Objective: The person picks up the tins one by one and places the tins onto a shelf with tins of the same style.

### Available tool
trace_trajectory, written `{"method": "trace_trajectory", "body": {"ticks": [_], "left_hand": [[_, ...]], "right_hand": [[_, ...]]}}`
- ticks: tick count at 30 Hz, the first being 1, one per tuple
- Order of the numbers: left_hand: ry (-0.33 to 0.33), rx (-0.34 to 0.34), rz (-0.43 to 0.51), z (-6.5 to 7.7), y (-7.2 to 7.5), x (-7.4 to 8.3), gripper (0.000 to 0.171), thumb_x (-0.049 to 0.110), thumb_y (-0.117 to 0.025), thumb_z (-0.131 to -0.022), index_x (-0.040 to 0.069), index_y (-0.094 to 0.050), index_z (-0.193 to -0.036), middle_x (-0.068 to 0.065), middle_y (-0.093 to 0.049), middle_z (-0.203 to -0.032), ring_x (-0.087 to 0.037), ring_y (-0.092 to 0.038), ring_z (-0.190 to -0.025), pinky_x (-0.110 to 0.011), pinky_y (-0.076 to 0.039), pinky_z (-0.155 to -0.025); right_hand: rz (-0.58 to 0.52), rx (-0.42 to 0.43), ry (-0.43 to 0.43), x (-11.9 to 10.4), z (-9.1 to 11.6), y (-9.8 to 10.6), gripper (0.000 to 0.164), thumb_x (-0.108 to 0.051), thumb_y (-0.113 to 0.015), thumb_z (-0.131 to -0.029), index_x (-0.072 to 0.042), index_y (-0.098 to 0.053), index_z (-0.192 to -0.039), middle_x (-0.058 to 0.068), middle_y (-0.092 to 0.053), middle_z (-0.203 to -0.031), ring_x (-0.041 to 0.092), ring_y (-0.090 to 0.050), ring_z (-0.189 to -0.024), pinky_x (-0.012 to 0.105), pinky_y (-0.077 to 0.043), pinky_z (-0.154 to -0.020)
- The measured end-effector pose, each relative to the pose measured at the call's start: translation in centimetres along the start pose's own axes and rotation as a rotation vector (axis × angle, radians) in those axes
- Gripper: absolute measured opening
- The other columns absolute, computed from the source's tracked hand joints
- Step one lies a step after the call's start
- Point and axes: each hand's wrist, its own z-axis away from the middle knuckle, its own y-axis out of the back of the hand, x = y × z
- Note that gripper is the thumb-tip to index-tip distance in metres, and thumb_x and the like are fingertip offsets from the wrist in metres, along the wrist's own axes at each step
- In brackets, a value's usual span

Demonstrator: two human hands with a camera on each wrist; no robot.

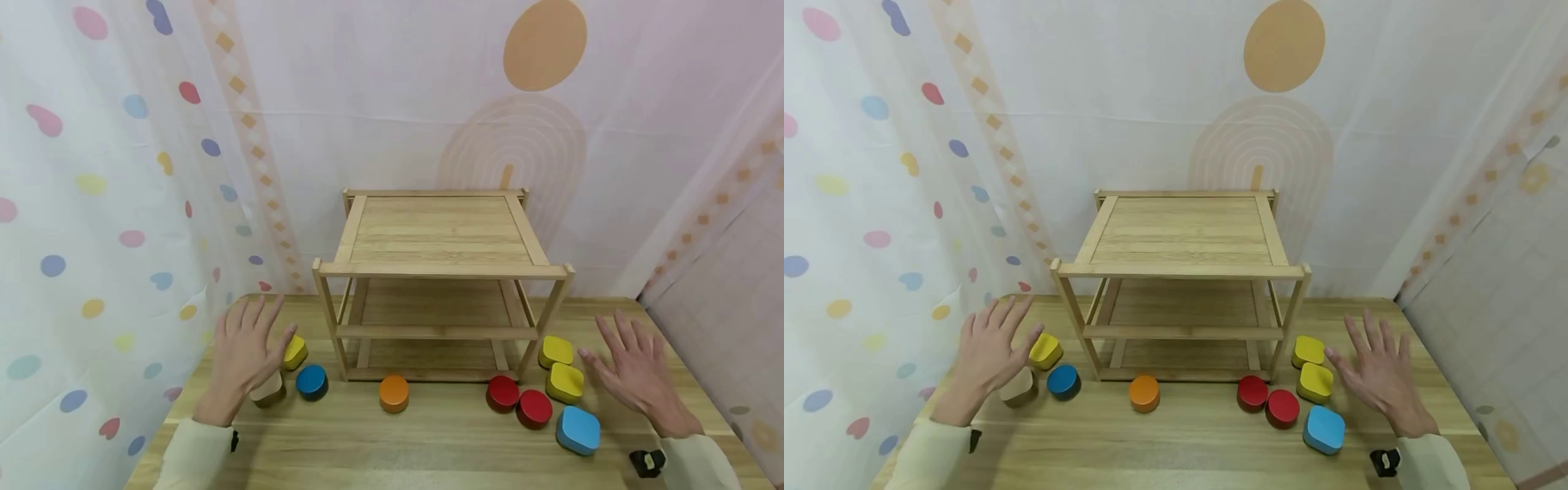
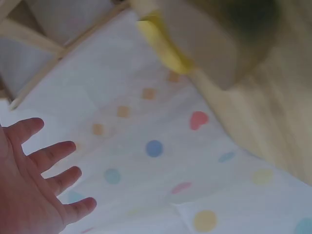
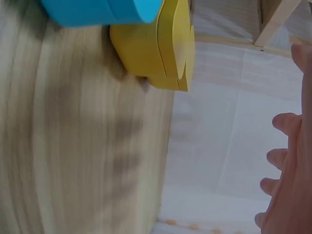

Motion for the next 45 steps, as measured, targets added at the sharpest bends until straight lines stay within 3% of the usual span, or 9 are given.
{"method": "trace_trajectory", "body": {"ticks": [16, 21, 24, 28, 30, 32, 36, 39, 45], "left_hand": [[0.001, 0.093, 0.263, -3.8, 4.2, 2.8, 0.054, 0.036, -0.053, -0.100, 0.010, -0.047, -0.147, -0.023, -0.058, -0.135, -0.046, -0.050, -0.122, -0.066, -0.035, -0.099], [0.022, 0.072, 0.364, -4.8, 5.0, 3.4, 0.054, 0.035, -0.050, -0.102, 0.015, -0.041, -0.151, -0.022, -0.056, -0.137, -0.041, -0.056, -0.107, -0.062, -0.039, -0.093], [0.023, 0.079, 0.430, -5.4, 5.4, 4.0, 0.053, 0.032, -0.051, -0.102, 0.017, -0.041, -0.152, -0.018, -0.054, -0.142, -0.039, -0.056, -0.105, -0.059, -0.042, -0.089], [0.016, 0.073, 0.541, -6.1, 5.8, 4.8, 0.051, 0.028, -0.051, -0.102, 0.021, -0.041, -0.152, -0.016, -0.054, -0.142, -0.037, -0.052, -0.120, -0.055, -0.042, -0.089], [0.005, 0.062, 0.607, -6.4, 5.8, 5.3, 0.051, 0.026, -0.051, -0.103, 0.023, -0.040, -0.152, -0.016, -0.054, -0.143, -0.037, -0.048, -0.128, -0.056, -0.041, -0.093], [-0.008, 0.059, 0.653, -6.7, 5.8, 5.6, 0.050, 0.024, -0.051, -0.103, 0.024, -0.040, -0.152, -0.015, -0.054, -0.142, -0.036, -0.048, -0.129, -0.053, -0.040, -0.098], [-0.044, 0.073, 0.720, -7.2, 5.9, 6.2, 0.051, 0.017, -0.052, -0.103, 0.025, -0.041, -0.151, -0.013, -0.056, -0.140, -0.028, -0.052, -0.125, -0.028, -0.041, -0.101], [-0.069, 0.078, 0.764, -7.4, 5.9, 6.5, 0.052, 0.012, -0.052, -0.102, 0.025, -0.041, -0.151, -0.013, -0.057, -0.138, -0.018, -0.053, -0.122, -0.016, -0.039, -0.098], [-0.084, 0.054, 0.822, -7.7, 5.9, 7.0, 0.051, 0.009, -0.053, -0.101, 0.023, -0.043, -0.149, -0.011, -0.059, -0.136, -0.005, -0.054, -0.118, -0.017, -0.042, -0.098]], "right_hand": [[-0.335, -0.077, -0.032, 0.5, 1.0, 0.0, 0.065, -0.028, -0.058, -0.101, 0.004, -0.030, -0.150, 0.041, -0.027, -0.147, 0.063, -0.029, -0.129, 0.079, -0.028, -0.090], [-0.406, -0.128, -0.047, 0.8, 1.9, 0.1, 0.062, -0.025, -0.058, -0.101, 0.005, -0.033, -0.149, 0.036, -0.036, -0.145, 0.054, -0.042, -0.123, 0.070, -0.039, -0.089], [-0.433, -0.126, -0.042, 1.0, 2.5, 0.3, 0.057, -0.021, -0.059, -0.101, 0.004, -0.037, -0.147, 0.031, -0.043, -0.142, 0.039, -0.052, -0.118, 0.049, -0.048, -0.091], [-0.492, -0.125, -0.011, 1.2, 3.2, 0.5, 0.046, -0.015, -0.060, -0.100, 0.001, -0.047, -0.141, 0.025, -0.053, -0.135, 0.005, -0.057, -0.110, 0.021, -0.050, -0.082], [-0.549, -0.139, 0.012, 1.4, 3.6, 0.4, 0.041, -0.011, -0.059, -0.100, 0.002, -0.051, -0.137, 0.015, -0.058, -0.132, -0.005, -0.055, -0.106, 0.018, -0.050, -0.081], [-0.630, -0.167, 0.056, 1.5, 3.8, 0.2, 0.037, -0.007, -0.058, -0.100, 0.006, -0.051, -0.134, 0.001, -0.061, -0.130, -0.005, -0.057, -0.106, 0.018, -0.051, -0.081], [-0.818, -0.265, 0.104, 1.8, 4.4, -0.1, 0.035, 0.001, -0.055, -0.099, 0.013, -0.049, -0.131, -0.018, -0.061, -0.127, -0.001, -0.060, -0.109, 0.019, -0.052, -0.083], [-0.948, -0.361, 0.095, 2.0, 4.9, -0.2, 0.036, 0.003, -0.052, -0.099, 0.014, -0.047, -0.133, -0.018, -0.061, -0.129, -0.002, -0.059, -0.112, 0.019, -0.053, -0.085], [-1.101, -0.446, 0.129, 2.2, 5.7, -1.1, 0.038, 0.011, -0.050, -0.097, 0.014, -0.045, -0.135, -0.014, -0.060, -0.133, -0.002, -0.057, -0.118, 0.019, -0.051, -0.090]]}}
